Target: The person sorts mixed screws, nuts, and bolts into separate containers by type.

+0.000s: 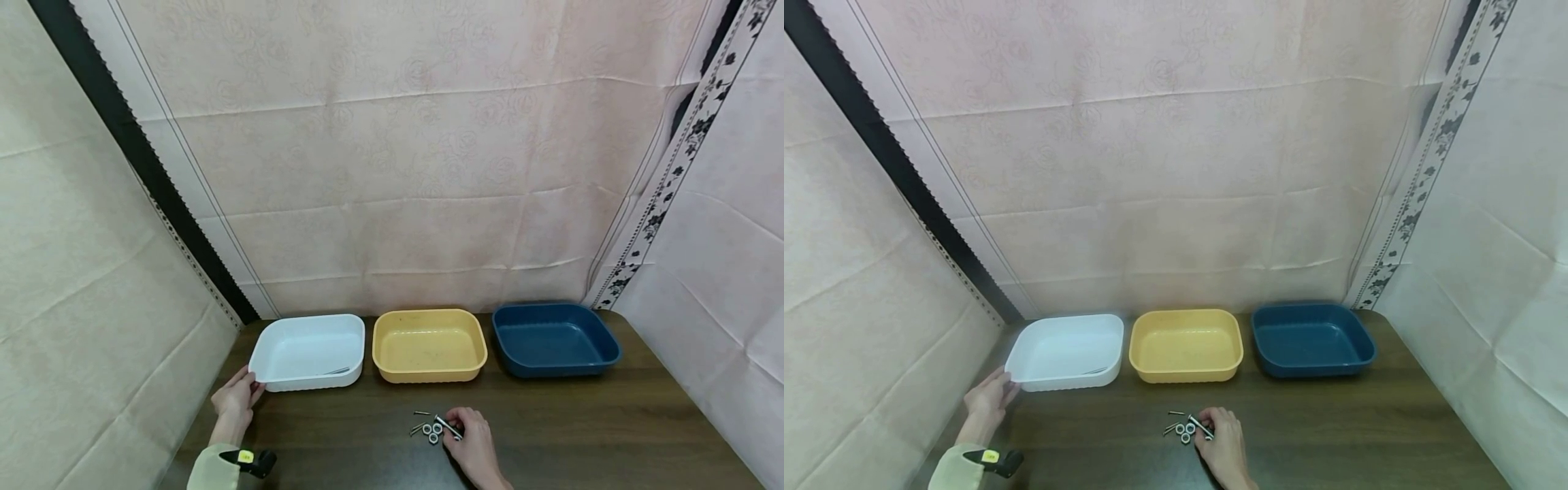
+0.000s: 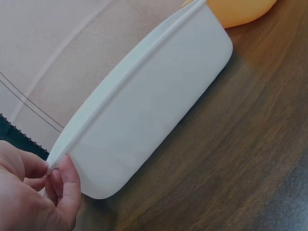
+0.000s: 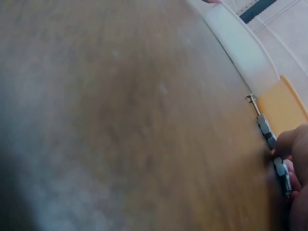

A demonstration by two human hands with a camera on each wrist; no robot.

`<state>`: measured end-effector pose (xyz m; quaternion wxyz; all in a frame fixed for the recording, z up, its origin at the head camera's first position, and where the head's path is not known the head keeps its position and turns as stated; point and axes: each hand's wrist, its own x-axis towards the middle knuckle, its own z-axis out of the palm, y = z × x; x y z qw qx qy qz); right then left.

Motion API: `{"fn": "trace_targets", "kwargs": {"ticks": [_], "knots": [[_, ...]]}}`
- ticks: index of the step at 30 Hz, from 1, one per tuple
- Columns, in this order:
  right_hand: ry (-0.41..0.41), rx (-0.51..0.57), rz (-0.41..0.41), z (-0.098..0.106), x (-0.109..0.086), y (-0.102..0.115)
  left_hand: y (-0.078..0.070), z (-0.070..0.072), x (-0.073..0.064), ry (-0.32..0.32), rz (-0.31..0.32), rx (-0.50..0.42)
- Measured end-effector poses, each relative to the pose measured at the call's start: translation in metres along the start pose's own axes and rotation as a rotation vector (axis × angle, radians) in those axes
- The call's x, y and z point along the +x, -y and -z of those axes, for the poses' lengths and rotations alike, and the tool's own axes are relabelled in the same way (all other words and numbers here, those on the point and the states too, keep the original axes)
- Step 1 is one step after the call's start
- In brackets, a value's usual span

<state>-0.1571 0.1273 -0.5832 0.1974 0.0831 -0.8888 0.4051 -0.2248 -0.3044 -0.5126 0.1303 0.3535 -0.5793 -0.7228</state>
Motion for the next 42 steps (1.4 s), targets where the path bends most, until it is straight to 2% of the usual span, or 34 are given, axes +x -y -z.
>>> {"fn": "trace_targets", "kwargs": {"ticks": [5,12,17,22,35,42], "knots": [[-0.005,-0.003,0.008,0.001,0.001,0.001,0.0,0.0,0.0,-0.013,-0.004,-0.002],[-0.087,0.054,0.079,0.001,0.004,-0.002,0.0,0.0,0.001,-0.006,-0.002,-0.001],[-0.063,0.099,0.035,0.005,0.01,0.001,0.0,0.002,-0.001,0.002,-0.003,0.001],[-0.073,0.138,0.04,0.007,0.021,0.01,0.0,0.002,-0.002,0.001,-0.008,0.003],[-0.147,0.235,0.183,0.001,0.054,0.039,0.001,0.002,-0.004,-0.006,-0.02,-0.005],[-0.093,0.281,0.249,-0.006,0.073,0.062,0.0,0.001,-0.005,-0.004,-0.017,-0.006]]}}
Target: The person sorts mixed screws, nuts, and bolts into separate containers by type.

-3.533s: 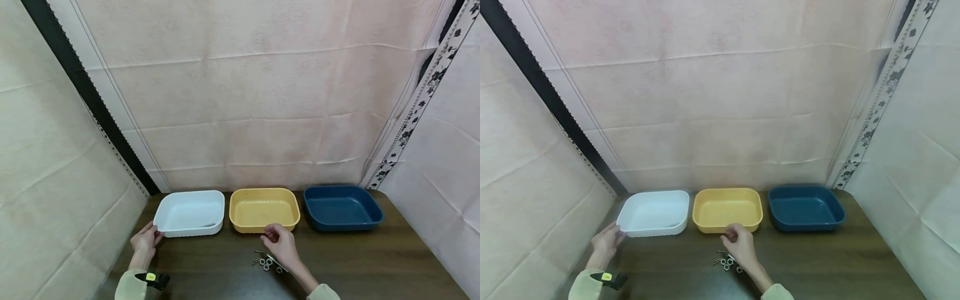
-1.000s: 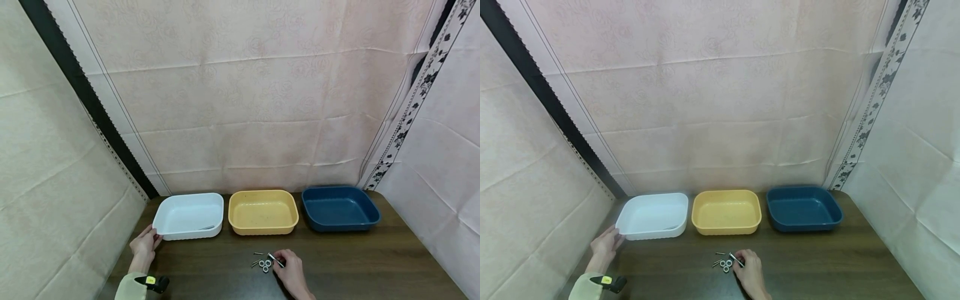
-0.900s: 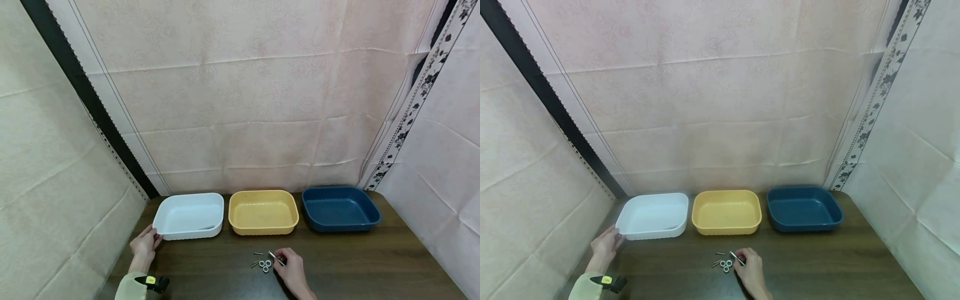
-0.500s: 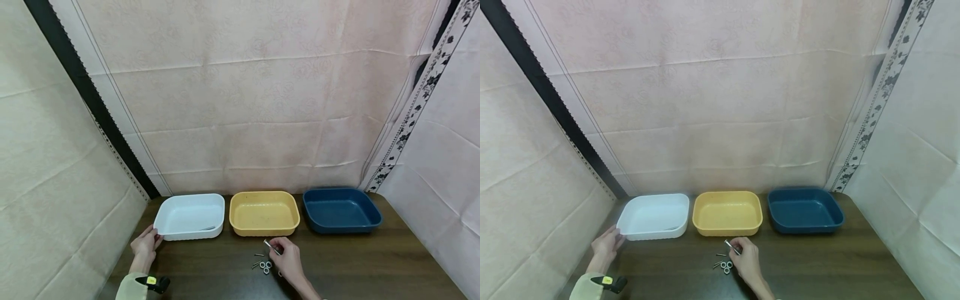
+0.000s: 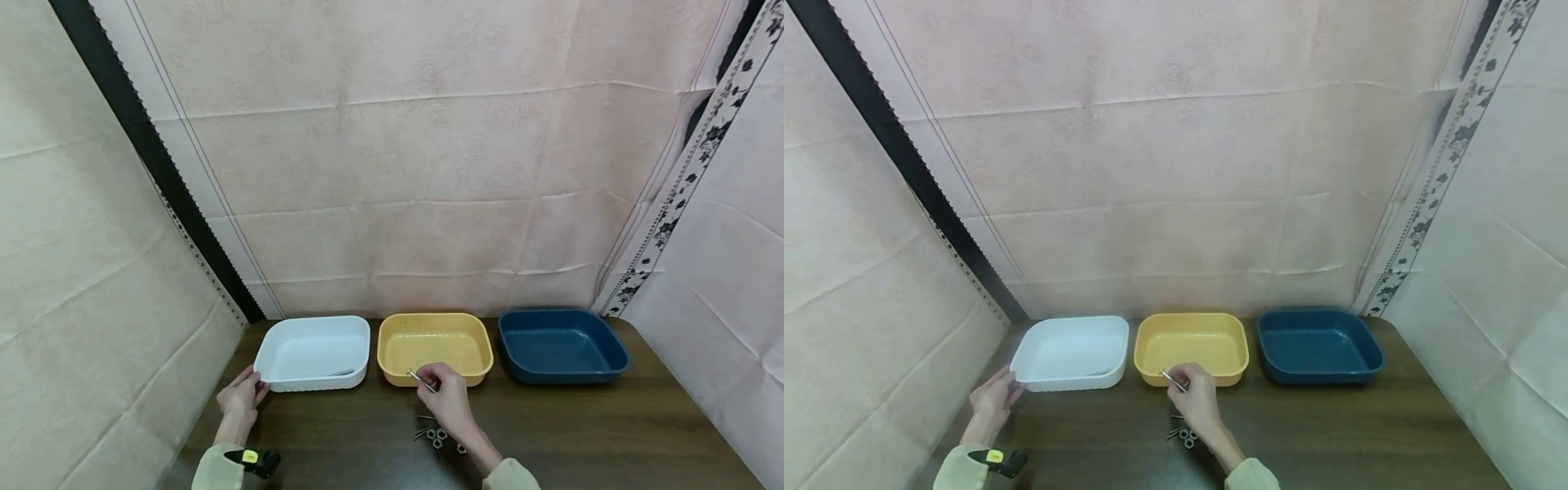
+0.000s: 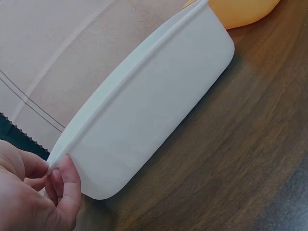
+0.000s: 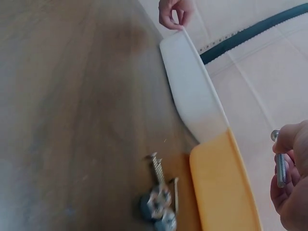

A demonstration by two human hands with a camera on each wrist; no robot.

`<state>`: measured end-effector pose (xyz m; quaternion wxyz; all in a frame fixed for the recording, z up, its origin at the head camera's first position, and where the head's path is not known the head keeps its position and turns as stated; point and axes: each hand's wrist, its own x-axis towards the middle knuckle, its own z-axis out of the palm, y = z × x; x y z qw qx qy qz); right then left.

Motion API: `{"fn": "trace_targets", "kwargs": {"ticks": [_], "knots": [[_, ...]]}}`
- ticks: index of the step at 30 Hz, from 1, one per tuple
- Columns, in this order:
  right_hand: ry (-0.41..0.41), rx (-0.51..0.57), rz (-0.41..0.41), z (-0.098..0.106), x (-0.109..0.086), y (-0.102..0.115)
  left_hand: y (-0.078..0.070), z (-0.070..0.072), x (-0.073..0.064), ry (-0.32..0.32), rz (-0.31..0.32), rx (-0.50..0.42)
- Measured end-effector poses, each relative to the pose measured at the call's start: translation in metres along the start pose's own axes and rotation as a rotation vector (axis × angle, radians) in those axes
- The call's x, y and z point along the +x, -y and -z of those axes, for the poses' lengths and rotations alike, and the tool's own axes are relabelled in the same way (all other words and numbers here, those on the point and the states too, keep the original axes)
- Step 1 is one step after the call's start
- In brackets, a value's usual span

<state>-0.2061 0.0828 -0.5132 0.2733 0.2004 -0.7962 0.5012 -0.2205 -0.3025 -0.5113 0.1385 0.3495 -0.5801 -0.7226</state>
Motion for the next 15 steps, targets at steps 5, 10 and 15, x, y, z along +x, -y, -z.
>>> {"fn": "trace_targets", "kwargs": {"ticks": [5,10,15], "knots": [[0.045,0.015,0.022,-0.015,0.013,0.006,0.0,0.001,-0.002,0.002,0.0,0.006],[0.057,0.024,0.037,-0.032,0.028,0.013,-0.001,0.002,-0.003,-0.002,0.011,0.004],[0.083,0.044,0.055,-0.05,0.044,0.02,-0.003,0.001,-0.003,-0.005,0.001,-0.008]]}}
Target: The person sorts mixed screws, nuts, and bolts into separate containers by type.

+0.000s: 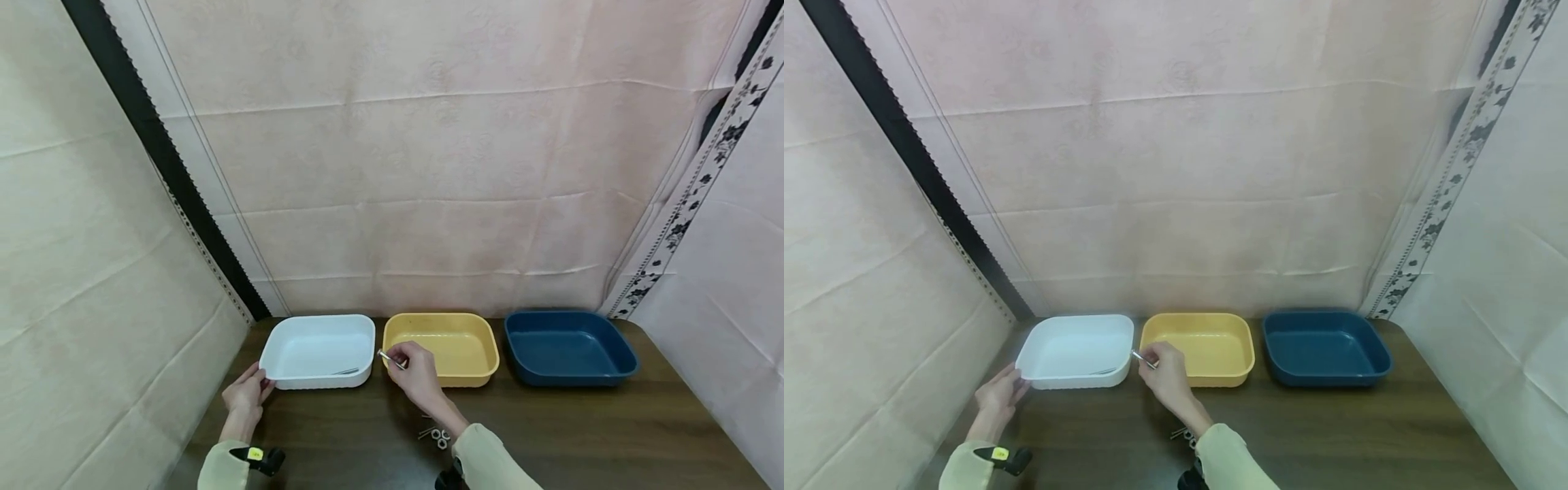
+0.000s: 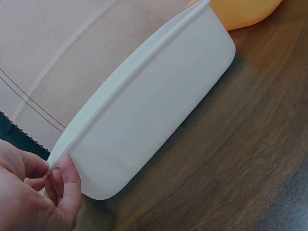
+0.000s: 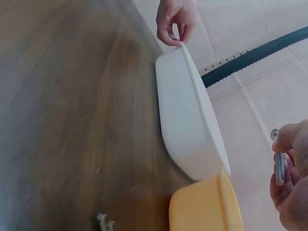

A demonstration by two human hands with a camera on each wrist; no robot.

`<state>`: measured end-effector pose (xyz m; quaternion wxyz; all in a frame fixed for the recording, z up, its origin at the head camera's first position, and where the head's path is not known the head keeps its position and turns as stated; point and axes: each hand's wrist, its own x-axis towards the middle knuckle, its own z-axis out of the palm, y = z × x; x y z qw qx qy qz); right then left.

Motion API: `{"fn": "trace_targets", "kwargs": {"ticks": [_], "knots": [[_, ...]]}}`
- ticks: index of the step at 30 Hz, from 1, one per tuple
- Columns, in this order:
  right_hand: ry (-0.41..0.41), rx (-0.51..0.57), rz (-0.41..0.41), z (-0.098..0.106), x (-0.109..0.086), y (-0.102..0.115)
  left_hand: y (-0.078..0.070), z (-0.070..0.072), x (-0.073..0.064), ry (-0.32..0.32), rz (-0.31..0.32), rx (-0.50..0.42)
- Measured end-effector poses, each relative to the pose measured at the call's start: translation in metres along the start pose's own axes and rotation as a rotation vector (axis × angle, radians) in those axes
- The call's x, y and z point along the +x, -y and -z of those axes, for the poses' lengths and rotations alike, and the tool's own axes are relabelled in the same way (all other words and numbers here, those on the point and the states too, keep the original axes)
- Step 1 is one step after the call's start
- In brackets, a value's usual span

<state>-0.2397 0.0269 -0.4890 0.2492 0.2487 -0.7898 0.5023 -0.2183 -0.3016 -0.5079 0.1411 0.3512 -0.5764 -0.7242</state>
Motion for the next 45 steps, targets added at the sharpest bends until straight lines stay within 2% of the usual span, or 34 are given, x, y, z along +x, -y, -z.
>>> {"fn": "trace_targets", "kwargs": {"ticks": [6,15,23,30,37,45], "knots": [[0.034,0.02,0.016,-0.019,0.014,0.004,0.0,0.0,-0.002,0.007,-0.005,-0.006],[0.132,0.028,-0.085,-0.038,0.028,0.009,0.001,0.0,0.0,0.006,-0.008,-0.004],[0.172,0.021,-0.093,-0.055,0.035,0.004,0.0,0.0,0.0,0.01,-0.022,-0.013],[0.247,0.013,-0.118,-0.073,0.04,0.003,0.002,0.0,0.002,-0.007,-0.017,-0.012],[0.243,-0.002,-0.067,-0.088,0.045,0.004,0.003,-0.001,0.001,-0.012,-0.043,-0.035],[0.269,-0.011,-0.081,-0.098,0.045,0.006,0.002,-0.001,0.0,-0.016,-0.055,-0.048]]}}
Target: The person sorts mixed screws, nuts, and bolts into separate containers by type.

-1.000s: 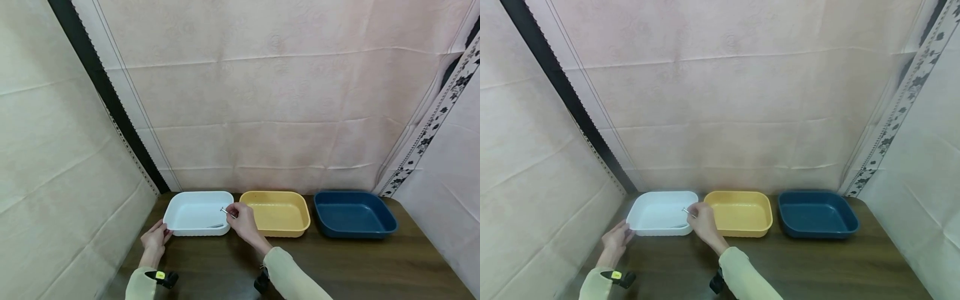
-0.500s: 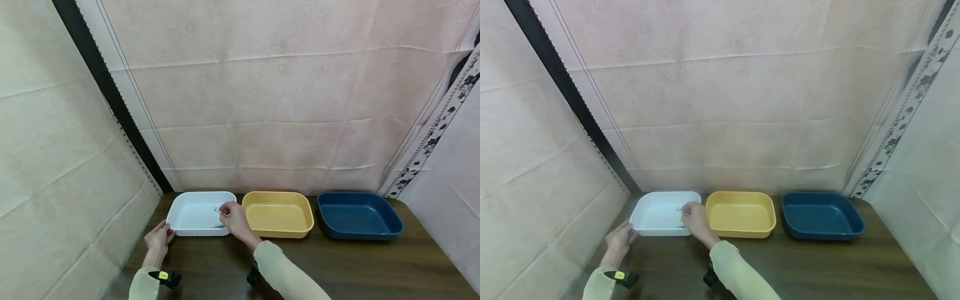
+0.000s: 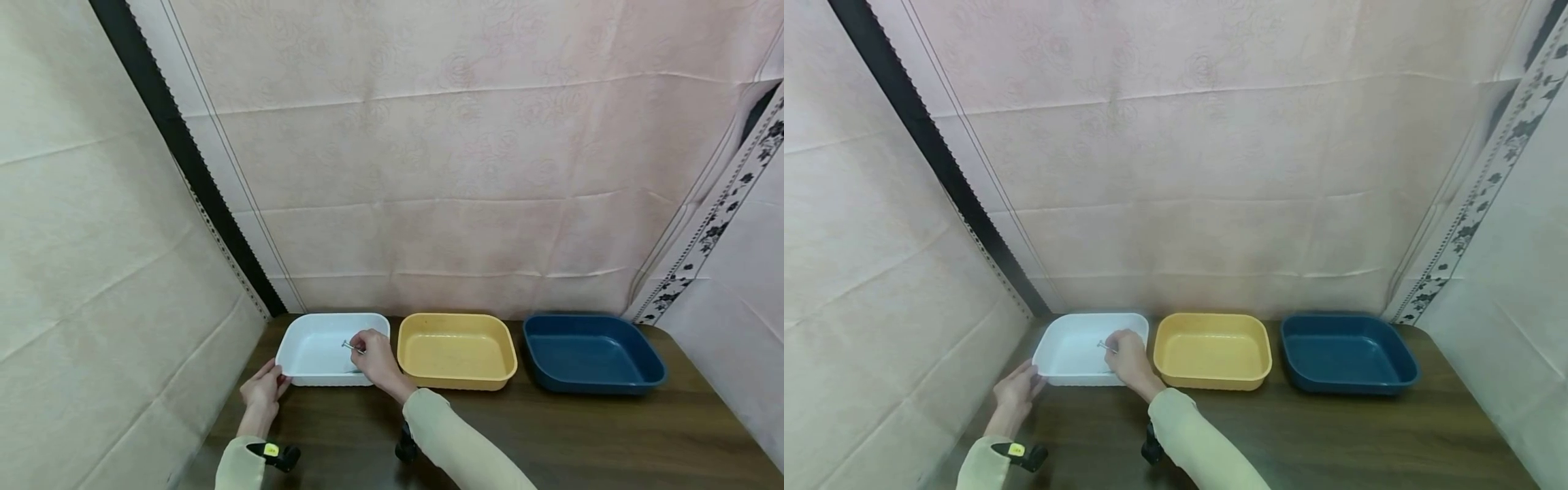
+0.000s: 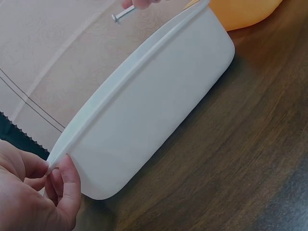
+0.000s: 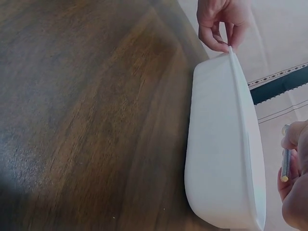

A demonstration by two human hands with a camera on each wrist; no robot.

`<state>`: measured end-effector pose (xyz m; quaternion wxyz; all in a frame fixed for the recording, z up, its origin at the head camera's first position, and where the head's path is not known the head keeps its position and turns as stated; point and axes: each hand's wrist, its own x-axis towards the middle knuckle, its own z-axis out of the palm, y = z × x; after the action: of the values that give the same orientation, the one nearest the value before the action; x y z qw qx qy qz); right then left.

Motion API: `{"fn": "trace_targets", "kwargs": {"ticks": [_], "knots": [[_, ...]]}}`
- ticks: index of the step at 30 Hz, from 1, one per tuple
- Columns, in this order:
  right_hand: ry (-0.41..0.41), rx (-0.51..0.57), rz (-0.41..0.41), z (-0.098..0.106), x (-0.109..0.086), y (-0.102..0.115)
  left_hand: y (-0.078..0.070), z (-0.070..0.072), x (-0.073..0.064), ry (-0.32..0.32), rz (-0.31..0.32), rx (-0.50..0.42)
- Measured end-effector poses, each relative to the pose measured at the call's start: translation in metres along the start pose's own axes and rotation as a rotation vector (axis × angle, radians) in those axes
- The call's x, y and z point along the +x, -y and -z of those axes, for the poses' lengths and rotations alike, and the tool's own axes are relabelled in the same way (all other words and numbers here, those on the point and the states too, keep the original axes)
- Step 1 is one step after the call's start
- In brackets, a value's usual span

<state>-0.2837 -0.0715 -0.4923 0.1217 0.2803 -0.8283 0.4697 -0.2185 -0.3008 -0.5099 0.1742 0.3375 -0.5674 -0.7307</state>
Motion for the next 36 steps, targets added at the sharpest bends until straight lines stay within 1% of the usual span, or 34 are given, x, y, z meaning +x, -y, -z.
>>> {"fn": "trace_targets", "kwargs": {"ticks": [6,14,17,20,25,32,36], "knots": [[0.003,0.013,0.006,-0.003,0.0,0.003,-0.001,0.001,0.0,0.015,-0.002,-0.005],[0.013,0.0,-0.005,-0.005,0.0,-0.003,0.001,0.0,0.003,0.004,0.009,-0.001],[0.022,0.007,-0.012,-0.003,0.0,-0.004,0.001,-0.001,0.004,0.006,0.01,0.0],[0.012,0.005,-0.004,0.001,-0.002,-0.005,0.001,-0.001,0.004,0.008,0.008,0.01],[-0.037,-0.003,0.015,0.014,-0.005,-0.005,0.001,-0.002,0.005,0.011,0.013,0.016],[-0.069,0.021,-0.013,0.036,-0.014,-0.007,0.003,-0.002,0.007,0.018,0.024,0.028],[-0.091,0.041,0.006,0.046,-0.021,-0.008,0.003,-0.002,0.008,0.009,0.028,0.036]]}}
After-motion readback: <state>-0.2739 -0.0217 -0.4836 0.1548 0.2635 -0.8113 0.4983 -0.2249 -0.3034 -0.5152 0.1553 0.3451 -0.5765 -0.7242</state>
